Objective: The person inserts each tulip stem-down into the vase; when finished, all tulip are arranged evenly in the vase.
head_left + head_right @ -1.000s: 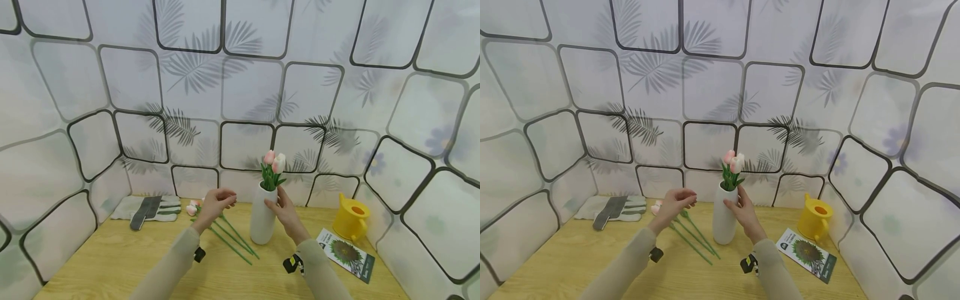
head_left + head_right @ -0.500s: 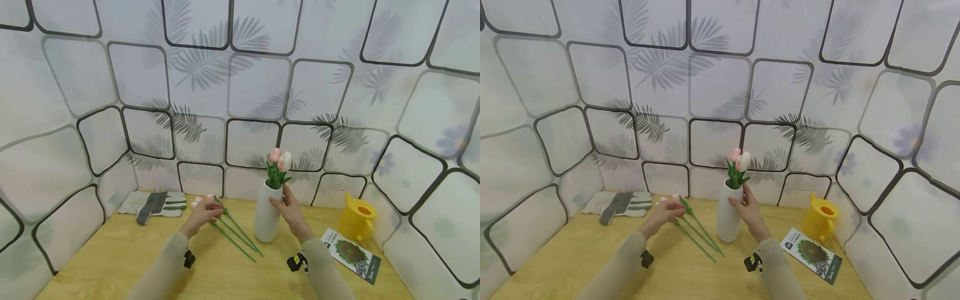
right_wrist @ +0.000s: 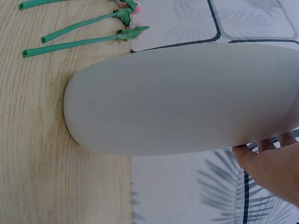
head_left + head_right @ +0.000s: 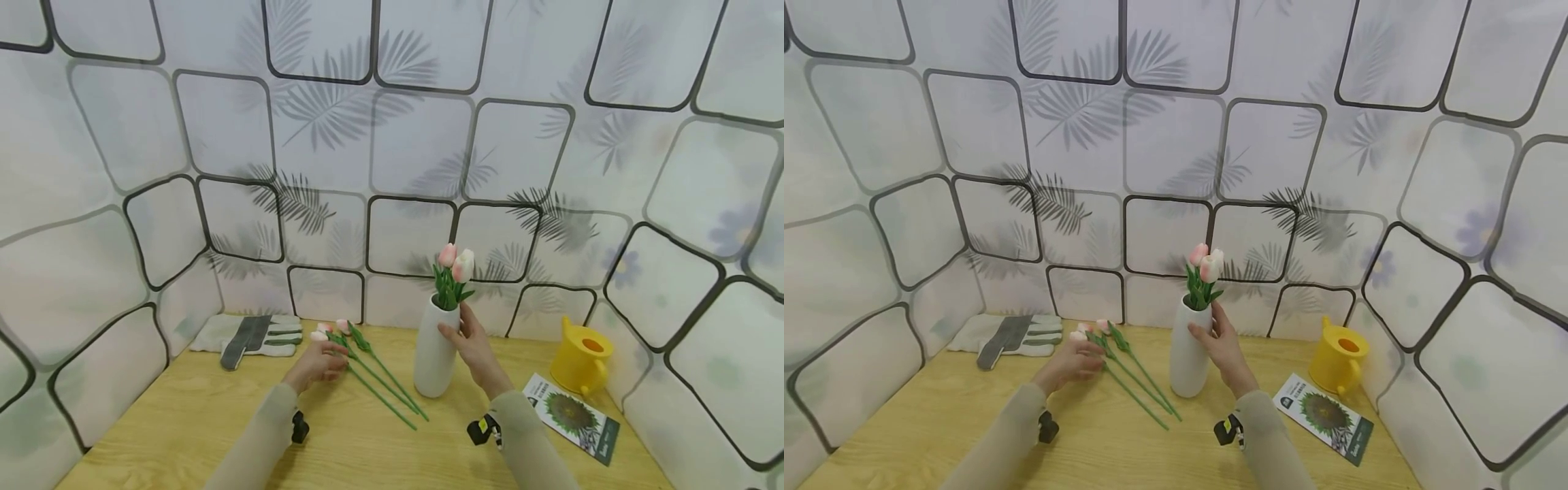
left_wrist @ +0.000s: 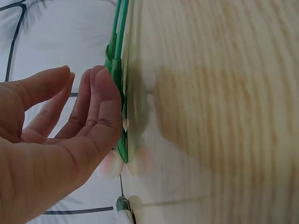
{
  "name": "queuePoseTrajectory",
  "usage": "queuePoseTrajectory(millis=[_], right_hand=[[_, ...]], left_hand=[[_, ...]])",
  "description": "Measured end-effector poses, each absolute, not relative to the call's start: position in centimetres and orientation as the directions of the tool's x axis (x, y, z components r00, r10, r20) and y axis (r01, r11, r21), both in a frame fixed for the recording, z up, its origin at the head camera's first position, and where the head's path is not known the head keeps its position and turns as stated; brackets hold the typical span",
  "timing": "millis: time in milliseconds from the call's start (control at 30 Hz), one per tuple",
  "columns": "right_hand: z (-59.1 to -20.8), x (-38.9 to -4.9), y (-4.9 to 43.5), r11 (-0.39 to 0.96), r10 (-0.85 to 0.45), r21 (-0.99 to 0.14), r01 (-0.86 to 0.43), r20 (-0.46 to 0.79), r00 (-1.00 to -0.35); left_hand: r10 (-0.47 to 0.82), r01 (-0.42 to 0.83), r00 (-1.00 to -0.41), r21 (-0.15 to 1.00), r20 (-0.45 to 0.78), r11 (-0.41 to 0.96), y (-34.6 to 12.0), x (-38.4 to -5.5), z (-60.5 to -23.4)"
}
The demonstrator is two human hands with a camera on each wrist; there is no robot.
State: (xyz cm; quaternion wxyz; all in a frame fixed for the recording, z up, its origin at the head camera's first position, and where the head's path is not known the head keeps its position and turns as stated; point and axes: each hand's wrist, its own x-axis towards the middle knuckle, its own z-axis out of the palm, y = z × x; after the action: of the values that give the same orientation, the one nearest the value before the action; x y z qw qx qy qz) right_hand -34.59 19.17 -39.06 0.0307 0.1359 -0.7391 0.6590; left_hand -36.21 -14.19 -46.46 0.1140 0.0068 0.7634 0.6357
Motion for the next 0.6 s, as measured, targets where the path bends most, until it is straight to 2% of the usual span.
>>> queuePoseTrajectory(millis=[367,600], right_hand=[[-39.2,-34.4,19.3,0.115,-0.147,-0.971,-0.209,0.192,-0.970],[-39.1,-34.4,19.3,0.124,-0.150,-0.964,-0.235,0.216,-0.965]], left_hand=[[0.126,-0.206,-0.961,0.939,-0.248,0.276,-13.8,-36.6,-47.2],[0.105,-0.240,-0.954,0.926,-0.280,0.292,-13.2,-37.1,-47.3]])
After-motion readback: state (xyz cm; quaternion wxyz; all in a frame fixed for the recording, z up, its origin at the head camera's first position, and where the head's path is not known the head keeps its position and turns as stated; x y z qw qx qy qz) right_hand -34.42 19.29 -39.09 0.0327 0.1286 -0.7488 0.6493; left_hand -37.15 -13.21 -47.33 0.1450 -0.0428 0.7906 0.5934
